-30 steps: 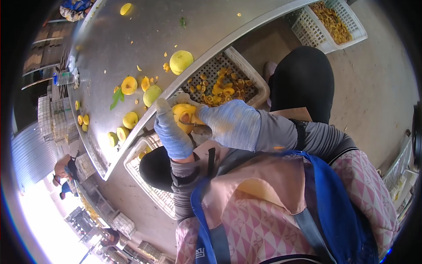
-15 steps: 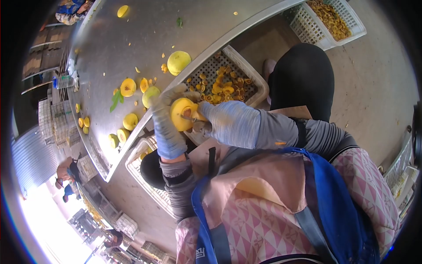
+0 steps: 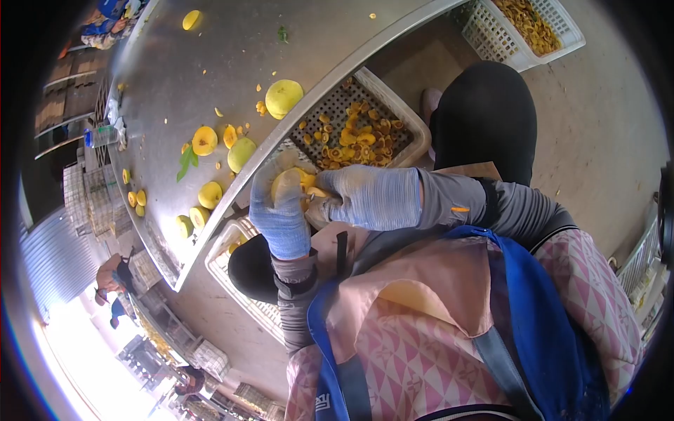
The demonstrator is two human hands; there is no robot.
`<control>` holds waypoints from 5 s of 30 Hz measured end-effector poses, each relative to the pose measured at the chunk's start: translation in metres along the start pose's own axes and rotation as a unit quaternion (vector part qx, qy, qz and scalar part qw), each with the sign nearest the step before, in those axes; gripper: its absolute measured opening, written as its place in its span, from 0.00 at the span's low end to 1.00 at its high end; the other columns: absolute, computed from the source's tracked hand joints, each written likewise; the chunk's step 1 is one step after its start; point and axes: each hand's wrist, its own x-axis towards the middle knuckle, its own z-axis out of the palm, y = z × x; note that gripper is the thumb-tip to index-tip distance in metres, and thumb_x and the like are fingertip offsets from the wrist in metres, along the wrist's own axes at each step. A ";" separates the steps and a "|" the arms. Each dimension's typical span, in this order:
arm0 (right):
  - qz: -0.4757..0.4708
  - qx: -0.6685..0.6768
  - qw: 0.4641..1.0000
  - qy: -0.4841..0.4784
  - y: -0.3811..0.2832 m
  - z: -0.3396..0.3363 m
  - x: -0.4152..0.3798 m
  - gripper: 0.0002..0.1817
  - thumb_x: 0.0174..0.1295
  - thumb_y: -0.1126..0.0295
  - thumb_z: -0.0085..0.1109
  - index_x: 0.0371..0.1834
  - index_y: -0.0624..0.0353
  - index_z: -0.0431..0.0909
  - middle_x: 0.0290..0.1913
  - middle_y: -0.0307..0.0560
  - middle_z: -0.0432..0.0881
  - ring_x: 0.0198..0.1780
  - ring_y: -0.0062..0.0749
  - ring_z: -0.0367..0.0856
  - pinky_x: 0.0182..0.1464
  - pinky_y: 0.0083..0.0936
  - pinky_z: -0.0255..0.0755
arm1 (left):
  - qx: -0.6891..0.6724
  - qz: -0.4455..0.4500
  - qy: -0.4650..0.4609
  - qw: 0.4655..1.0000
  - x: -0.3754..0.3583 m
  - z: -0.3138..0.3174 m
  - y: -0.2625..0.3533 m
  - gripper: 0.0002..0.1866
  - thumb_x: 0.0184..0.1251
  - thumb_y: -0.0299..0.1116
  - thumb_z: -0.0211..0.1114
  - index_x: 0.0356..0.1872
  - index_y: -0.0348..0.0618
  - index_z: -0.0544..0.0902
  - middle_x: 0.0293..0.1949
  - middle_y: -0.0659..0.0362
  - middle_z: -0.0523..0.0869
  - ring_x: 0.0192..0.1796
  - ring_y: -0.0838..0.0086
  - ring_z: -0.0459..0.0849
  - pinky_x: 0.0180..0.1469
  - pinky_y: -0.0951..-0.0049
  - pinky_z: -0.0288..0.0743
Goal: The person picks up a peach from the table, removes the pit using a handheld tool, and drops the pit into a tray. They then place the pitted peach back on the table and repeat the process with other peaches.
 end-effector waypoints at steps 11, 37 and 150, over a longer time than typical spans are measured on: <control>0.351 0.490 0.775 -0.187 -0.026 -0.024 0.004 0.17 0.74 0.52 0.47 0.43 0.51 0.78 0.20 0.30 0.70 0.15 0.16 0.67 0.13 0.16 0.59 | -0.088 0.072 -0.031 0.993 0.000 0.004 0.004 0.26 0.68 0.50 0.62 0.52 0.34 0.79 0.43 0.53 0.84 0.42 0.73 0.81 0.47 0.74 0.77; 0.079 -0.141 0.987 -0.003 -0.022 -0.012 -0.003 0.16 0.67 0.59 0.53 0.47 0.60 0.75 0.29 0.61 0.80 0.33 0.56 0.82 0.34 0.43 0.76 | -0.041 -0.011 0.034 0.999 -0.007 0.005 -0.007 0.16 0.68 0.37 0.63 0.49 0.35 0.81 0.38 0.54 0.85 0.37 0.77 0.81 0.39 0.76 0.76; 0.003 -0.260 0.962 0.083 -0.024 -0.035 -0.001 0.16 0.65 0.58 0.58 0.42 0.61 0.74 0.29 0.57 0.82 0.34 0.51 0.84 0.33 0.40 0.77 | -0.285 -0.142 -0.005 0.948 0.017 -0.003 0.006 0.25 0.76 0.50 0.45 0.51 0.36 0.77 0.41 0.47 0.85 0.34 0.67 0.82 0.30 0.73 0.77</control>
